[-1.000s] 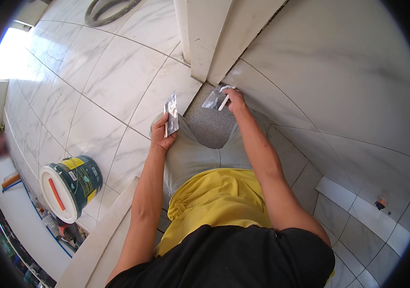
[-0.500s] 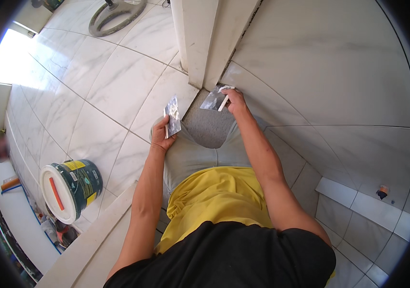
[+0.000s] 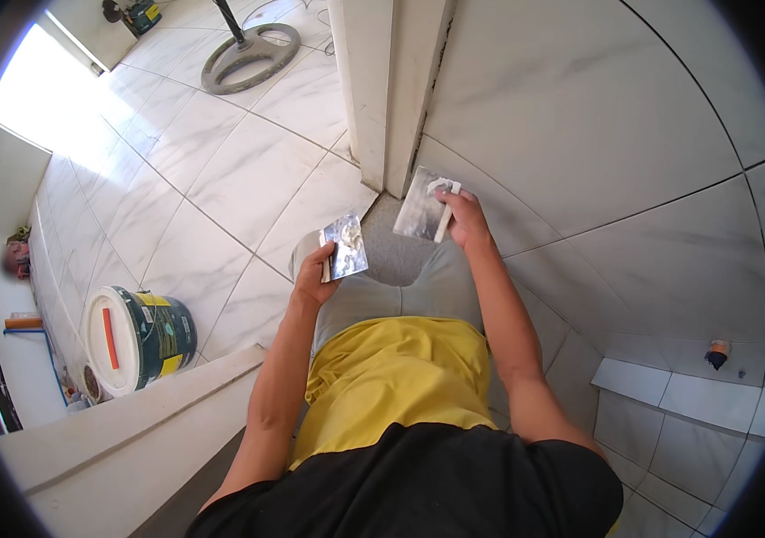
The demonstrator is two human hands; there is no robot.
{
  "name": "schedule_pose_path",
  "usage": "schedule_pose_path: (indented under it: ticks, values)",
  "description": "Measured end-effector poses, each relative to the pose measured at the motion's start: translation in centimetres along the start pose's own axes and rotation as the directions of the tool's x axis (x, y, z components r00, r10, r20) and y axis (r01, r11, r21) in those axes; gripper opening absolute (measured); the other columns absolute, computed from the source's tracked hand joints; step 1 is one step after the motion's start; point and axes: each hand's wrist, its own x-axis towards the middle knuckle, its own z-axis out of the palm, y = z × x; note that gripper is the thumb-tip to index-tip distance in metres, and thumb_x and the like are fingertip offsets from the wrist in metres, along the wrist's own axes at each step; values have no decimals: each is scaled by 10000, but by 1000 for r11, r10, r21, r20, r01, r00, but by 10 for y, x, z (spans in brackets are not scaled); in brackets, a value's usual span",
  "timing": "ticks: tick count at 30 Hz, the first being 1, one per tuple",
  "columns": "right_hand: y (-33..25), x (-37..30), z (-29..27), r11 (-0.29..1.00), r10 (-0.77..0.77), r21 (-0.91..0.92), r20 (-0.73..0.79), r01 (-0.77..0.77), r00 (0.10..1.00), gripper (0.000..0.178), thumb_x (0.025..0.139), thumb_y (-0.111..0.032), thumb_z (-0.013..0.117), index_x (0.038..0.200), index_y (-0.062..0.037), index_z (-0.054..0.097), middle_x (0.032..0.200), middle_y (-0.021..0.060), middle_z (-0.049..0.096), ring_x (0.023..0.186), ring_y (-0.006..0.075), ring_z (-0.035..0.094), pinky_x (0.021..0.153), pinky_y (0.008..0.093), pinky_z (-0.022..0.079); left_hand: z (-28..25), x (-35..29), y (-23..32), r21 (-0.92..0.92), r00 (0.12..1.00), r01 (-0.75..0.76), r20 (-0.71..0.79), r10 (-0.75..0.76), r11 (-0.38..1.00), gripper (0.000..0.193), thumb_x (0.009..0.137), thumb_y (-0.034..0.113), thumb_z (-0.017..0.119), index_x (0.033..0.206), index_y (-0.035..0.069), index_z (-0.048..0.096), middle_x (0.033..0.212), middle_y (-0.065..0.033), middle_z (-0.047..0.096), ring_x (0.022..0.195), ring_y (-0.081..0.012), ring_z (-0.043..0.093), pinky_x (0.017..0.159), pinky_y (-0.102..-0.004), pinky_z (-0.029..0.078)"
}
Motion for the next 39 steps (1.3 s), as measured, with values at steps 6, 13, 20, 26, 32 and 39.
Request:
schedule_pose_path:
  ticks: [6, 13, 20, 26, 32, 39]
  values:
    - [-20, -132, 34, 70, -503, -733, 560, 677, 659, 249, 796, 2, 559, 1020, -65, 646, 955, 70, 643, 851, 224, 599, 777, 369, 468, 100, -58, -37, -107, 1000, 1, -24, -3, 994, 155, 921, 147, 520, 1020, 29, 544, 952, -70, 641, 850, -178, 648, 782, -308, 548]
    - [-40, -160, 6, -239, -441, -676, 715, 697, 542, 242, 789, 17, 579, 1006, -61, 651, 932, 52, 658, 826, 207, 599, 753, 340, 462, 127, -75, -17, -69, 989, -140, 43, 143, 988, 234, 941, 178, 481, 1112, 27, 530, 971, -68, 638, 843, -159, 647, 761, -298, 548]
    - [-82, -208, 40, 929, -79, -328, 272, 170, 959, 135, 858, -89, 604, 966, -11, 621, 881, 23, 624, 750, 91, 580, 668, 249, 484, 153, -100, -6, 137, 901, -419, 187, 392, 898, 270, 962, 183, 468, 1189, 39, 487, 1086, -69, 603, 936, -144, 610, 804, -293, 517]
    - [-62, -199, 38, 978, 190, -125, 232, -165, 954, 152, 829, -74, 618, 948, 18, 597, 859, 59, 623, 747, 114, 604, 670, 265, 514, 172, -98, -17, 105, 869, -457, 267, 417, 883, 279, 965, 172, 471, 1211, 40, 480, 1133, -63, 587, 1004, -146, 582, 859, -296, 492]
    - [-73, -194, 46, 982, 173, -115, 193, -153, 966, 165, 821, -92, 620, 944, 17, 605, 838, 54, 625, 724, 108, 600, 657, 256, 505, 160, -85, -26, 208, 836, -513, 340, 430, 833, 264, 958, 174, 494, 1183, 36, 506, 1130, -46, 591, 1003, -123, 563, 876, -288, 452]
    - [-76, -183, 51, 981, 195, -65, 195, -185, 961, 156, 823, -82, 578, 943, 14, 601, 840, 58, 625, 720, 122, 609, 679, 260, 511, 140, -64, -25, 243, 791, -559, 445, 420, 793, 246, 944, 208, 530, 1104, 21, 552, 1056, -27, 607, 959, -94, 546, 845, -265, 435]
